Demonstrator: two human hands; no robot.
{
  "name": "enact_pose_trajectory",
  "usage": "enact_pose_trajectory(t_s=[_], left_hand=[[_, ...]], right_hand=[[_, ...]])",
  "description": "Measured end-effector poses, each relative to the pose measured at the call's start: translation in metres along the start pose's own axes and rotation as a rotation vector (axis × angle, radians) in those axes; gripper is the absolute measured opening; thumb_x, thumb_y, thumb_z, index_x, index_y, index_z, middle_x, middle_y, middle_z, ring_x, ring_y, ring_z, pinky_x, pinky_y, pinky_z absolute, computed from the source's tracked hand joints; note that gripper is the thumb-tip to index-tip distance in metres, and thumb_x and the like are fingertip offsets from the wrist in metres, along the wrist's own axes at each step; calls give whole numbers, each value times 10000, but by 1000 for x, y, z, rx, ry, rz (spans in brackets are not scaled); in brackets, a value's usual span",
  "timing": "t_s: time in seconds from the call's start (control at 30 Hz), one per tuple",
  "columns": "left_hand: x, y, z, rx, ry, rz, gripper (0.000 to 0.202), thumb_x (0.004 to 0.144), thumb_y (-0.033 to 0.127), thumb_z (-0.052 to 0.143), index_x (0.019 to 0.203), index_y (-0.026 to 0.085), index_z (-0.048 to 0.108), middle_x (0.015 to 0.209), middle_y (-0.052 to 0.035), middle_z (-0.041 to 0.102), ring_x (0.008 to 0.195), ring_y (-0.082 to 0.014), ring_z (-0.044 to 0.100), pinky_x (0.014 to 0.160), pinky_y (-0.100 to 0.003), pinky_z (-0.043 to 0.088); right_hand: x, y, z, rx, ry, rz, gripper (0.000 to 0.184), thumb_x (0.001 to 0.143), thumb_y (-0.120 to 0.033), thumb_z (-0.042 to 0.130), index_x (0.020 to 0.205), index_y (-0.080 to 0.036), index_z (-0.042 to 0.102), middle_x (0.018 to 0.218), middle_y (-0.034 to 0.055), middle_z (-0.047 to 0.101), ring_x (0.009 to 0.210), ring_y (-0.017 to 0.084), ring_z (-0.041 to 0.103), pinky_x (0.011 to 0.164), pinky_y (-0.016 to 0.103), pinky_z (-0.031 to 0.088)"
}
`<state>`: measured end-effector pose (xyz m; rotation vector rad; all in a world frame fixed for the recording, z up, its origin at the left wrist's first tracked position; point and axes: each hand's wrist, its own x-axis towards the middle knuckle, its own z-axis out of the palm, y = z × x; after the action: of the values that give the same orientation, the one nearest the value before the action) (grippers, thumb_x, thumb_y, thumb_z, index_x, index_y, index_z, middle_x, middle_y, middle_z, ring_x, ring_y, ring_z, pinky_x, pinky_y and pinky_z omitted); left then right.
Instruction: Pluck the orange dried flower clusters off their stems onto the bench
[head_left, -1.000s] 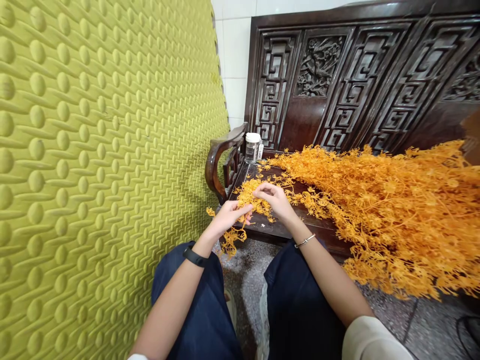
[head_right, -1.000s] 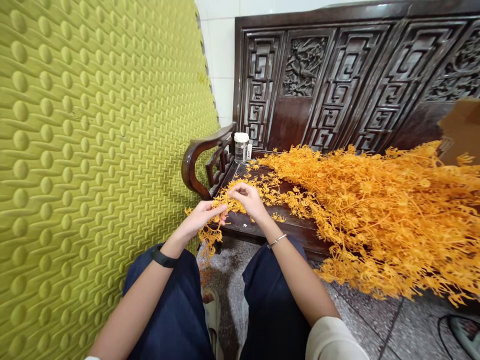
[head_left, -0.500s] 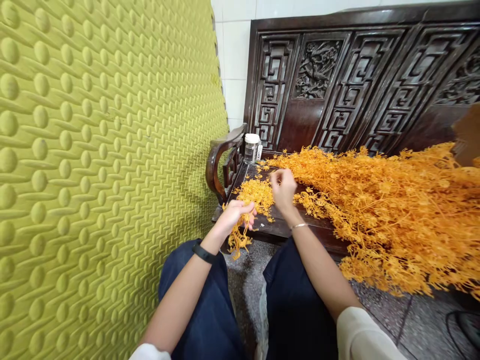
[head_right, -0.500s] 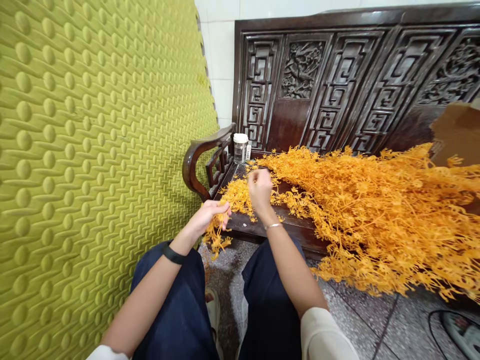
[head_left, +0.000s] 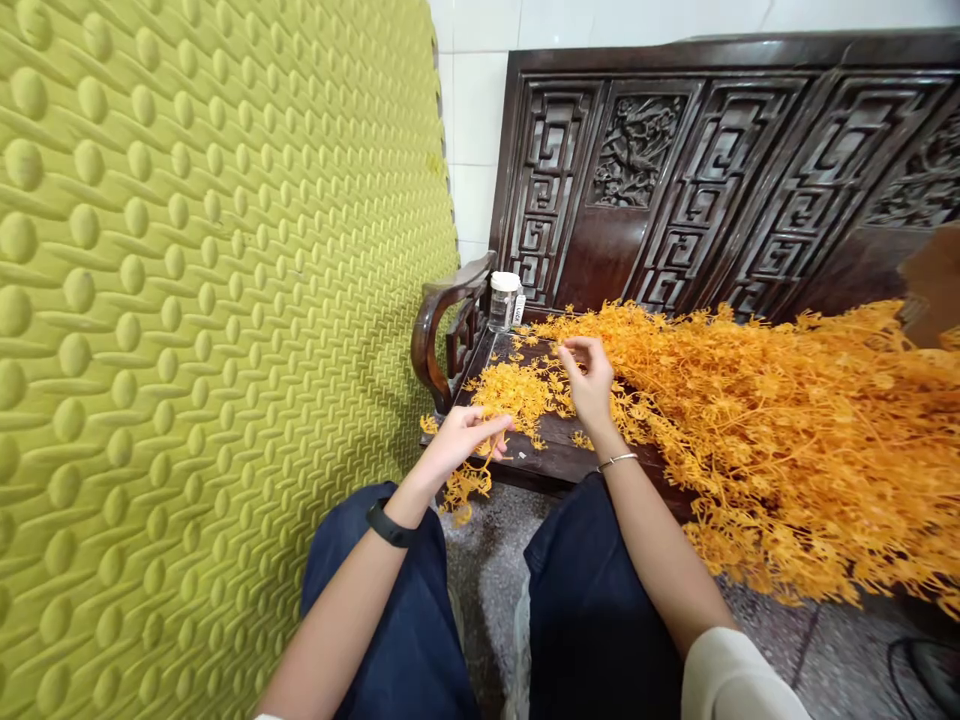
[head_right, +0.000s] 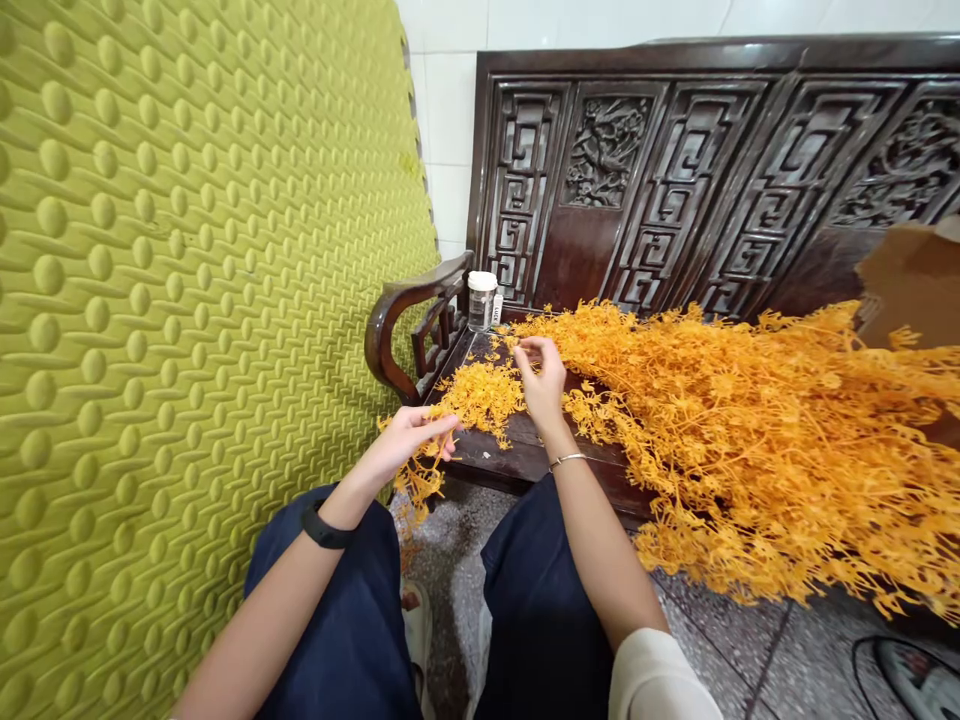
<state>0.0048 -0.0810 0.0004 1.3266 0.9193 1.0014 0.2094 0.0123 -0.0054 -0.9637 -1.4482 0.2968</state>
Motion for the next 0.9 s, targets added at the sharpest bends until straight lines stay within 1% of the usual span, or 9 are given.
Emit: enact_pose_trajectory(t_s=[0.1,0.17,0.3,0.37,0.47,0.57,0.67,0.8,0.9], left_hand=[[2,-4,4,145,15,-12,347,688,456,659,620,119,617,493,-1,586,412,-92,520,483,-227,424],[3,-5,6,273,32,-15,374,696,438,646,504,132,550,445,4,558,375,-88,497,456,-221,402],[6,-7,6,377,12,-47,367,716,390,614,465,140,518,429,1,552,365,-92,501,437,-214,388],[7,-8,5,377,-3,-58,353,720,352,601,452,139,517,423,0,549,370,-92,505,444,-213,393],[8,-11,4,348,1,-68,308,708,333,613,483,136,539,430,5,555,382,-97,512,456,-217,399],[8,-10,5,282,24,-60,287,688,383,646,569,133,569,480,2,587,426,-108,538,480,-225,414],[8,-6,7,205,52,-33,319,692,432,644,617,128,582,513,1,593,462,-103,546,490,-217,408],[9,-5,7,107,80,-16,362,713,475,613,620,126,585,472,18,539,392,-73,468,432,-202,343],[9,-5,7,40,87,-18,362,702,478,620,621,126,589,460,27,516,372,-63,430,414,-202,327]], right_hand=[[-3,-6,4,-95,-210,-34,328,757,-432,625,983,-195,613,1125,98,558,1121,238,497,966,408,391],[-7,-15,3,-22,-331,2,342,770,-436,615,1022,-203,618,1184,95,548,1167,236,478,977,402,387],[-21,-48,0,216,-830,76,291,804,-418,589,997,-206,640,1037,56,650,987,184,596,890,342,455],[-26,-61,2,216,-978,28,284,746,-399,665,944,-195,661,950,45,672,905,180,615,853,332,465],[-29,-68,6,191,-893,-58,184,756,-364,663,812,-190,683,850,43,664,837,173,604,813,328,460],[-31,-63,12,249,-751,-12,146,769,-322,646,718,-188,671,810,40,647,811,163,592,810,328,450],[-33,-57,20,410,-585,197,128,713,-304,681,678,-186,645,809,27,643,797,156,591,796,318,455],[-34,-51,26,584,-245,499,116,627,-281,703,642,-185,638,781,17,638,767,143,572,739,287,461],[-31,-50,25,661,-84,632,129,585,-278,714,632,-184,639,772,15,627,738,133,555,684,267,463]])
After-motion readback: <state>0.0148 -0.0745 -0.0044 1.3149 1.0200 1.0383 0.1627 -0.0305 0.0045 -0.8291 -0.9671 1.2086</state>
